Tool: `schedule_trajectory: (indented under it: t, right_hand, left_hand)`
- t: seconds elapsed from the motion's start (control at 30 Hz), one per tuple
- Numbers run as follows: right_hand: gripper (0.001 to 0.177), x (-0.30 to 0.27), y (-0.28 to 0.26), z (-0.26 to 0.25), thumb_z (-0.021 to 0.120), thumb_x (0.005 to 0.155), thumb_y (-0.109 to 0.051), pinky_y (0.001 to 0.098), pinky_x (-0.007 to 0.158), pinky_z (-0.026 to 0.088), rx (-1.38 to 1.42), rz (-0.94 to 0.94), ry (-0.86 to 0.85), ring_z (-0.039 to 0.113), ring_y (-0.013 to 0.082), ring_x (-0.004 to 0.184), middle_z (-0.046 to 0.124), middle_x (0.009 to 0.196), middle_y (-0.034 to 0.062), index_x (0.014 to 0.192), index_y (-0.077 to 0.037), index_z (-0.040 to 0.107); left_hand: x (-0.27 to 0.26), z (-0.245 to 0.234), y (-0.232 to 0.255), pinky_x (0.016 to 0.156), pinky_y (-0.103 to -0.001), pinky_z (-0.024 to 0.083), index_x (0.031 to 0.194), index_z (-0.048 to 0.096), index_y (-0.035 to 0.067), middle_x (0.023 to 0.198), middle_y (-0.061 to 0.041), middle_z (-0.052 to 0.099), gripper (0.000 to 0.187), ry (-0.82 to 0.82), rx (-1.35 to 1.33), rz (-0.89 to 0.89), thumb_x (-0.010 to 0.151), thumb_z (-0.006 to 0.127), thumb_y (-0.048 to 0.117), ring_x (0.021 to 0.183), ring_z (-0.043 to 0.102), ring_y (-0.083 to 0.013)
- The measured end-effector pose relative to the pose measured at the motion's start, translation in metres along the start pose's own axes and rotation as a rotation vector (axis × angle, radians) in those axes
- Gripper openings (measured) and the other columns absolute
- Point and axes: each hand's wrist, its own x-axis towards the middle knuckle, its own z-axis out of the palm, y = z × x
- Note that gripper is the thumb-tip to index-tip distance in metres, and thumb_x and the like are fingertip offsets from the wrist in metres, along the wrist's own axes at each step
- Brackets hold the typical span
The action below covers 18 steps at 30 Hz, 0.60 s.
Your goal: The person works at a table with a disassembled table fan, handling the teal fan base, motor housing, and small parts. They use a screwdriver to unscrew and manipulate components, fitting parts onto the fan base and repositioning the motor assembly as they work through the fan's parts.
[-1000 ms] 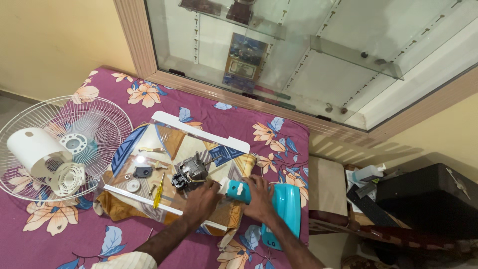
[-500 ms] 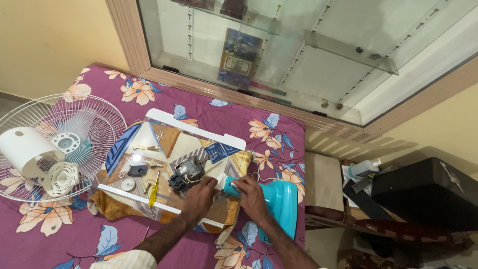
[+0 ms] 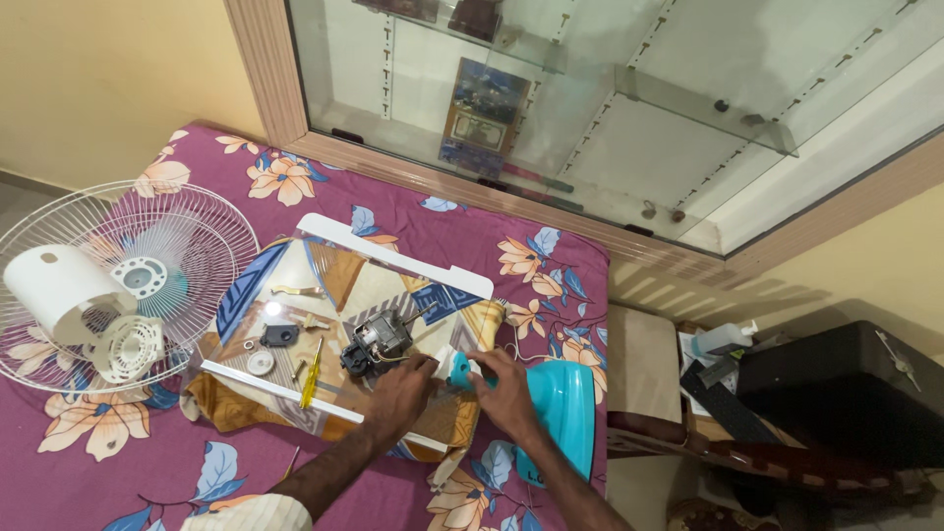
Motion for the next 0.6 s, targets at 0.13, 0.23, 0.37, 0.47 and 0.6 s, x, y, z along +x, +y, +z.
schedule_trajectory:
  t: [0.13,0.23,0.37,0.47,0.6]
  right_hand:
    - [0.096,0.000,0.008,-0.012,0.096,0.067,-0.027,0.0563,0.110,0.032,-0.345,0.036,-0.181,0.045,0.0363,0.132,0.051,0.142,0.0158,0.148,-0.010,0.047]
    - [0.120,-0.004,0.022,-0.023,0.102,0.059,-0.022,0.0662,0.111,0.019,-0.530,0.069,-0.321,0.035,0.0406,0.142,0.041,0.153,0.0189,0.159,-0.014,0.035]
    - [0.106,-0.001,0.035,-0.023,0.094,0.060,-0.015,0.0526,0.101,0.041,-0.582,0.002,-0.273,0.055,0.0338,0.121,0.059,0.128,0.0135,0.153,-0.019,0.044]
    - [0.105,0.005,0.036,-0.016,0.093,0.059,-0.016,0.0462,0.098,0.048,-0.602,0.074,-0.287,0.058,0.0318,0.113,0.062,0.118,0.0115,0.152,-0.023,0.046]
    - [0.102,0.009,0.030,-0.005,0.093,0.054,-0.014,0.0458,0.093,0.050,-0.591,-0.027,-0.191,0.059,0.0321,0.110,0.064,0.115,0.0102,0.147,-0.019,0.050]
  left_hand:
    - [0.002,0.004,-0.003,0.079,-0.044,0.059,0.112,0.068,0.002,0.119,-0.015,0.068,0.027,-0.066,0.000,-0.053,0.090,0.071,0.016,0.096,0.072,-0.0336]
    - [0.005,0.009,-0.004,0.079,-0.043,0.060,0.116,0.068,0.002,0.123,-0.014,0.067,0.030,-0.089,0.011,-0.081,0.090,0.071,0.017,0.095,0.072,-0.0323]
    - [0.003,0.008,-0.006,0.081,-0.045,0.059,0.115,0.070,0.000,0.121,-0.015,0.068,0.033,-0.011,0.009,-0.019,0.087,0.075,0.017,0.097,0.072,-0.0344]
    - [-0.001,0.005,-0.009,0.082,-0.044,0.059,0.113,0.071,0.000,0.120,-0.014,0.069,0.031,0.037,-0.048,-0.026,0.087,0.075,0.017,0.097,0.072,-0.0335]
    - [-0.004,-0.005,-0.021,0.083,-0.043,0.059,0.112,0.072,0.002,0.118,-0.013,0.070,0.029,0.042,-0.033,-0.045,0.086,0.074,0.015,0.098,0.071,-0.0328]
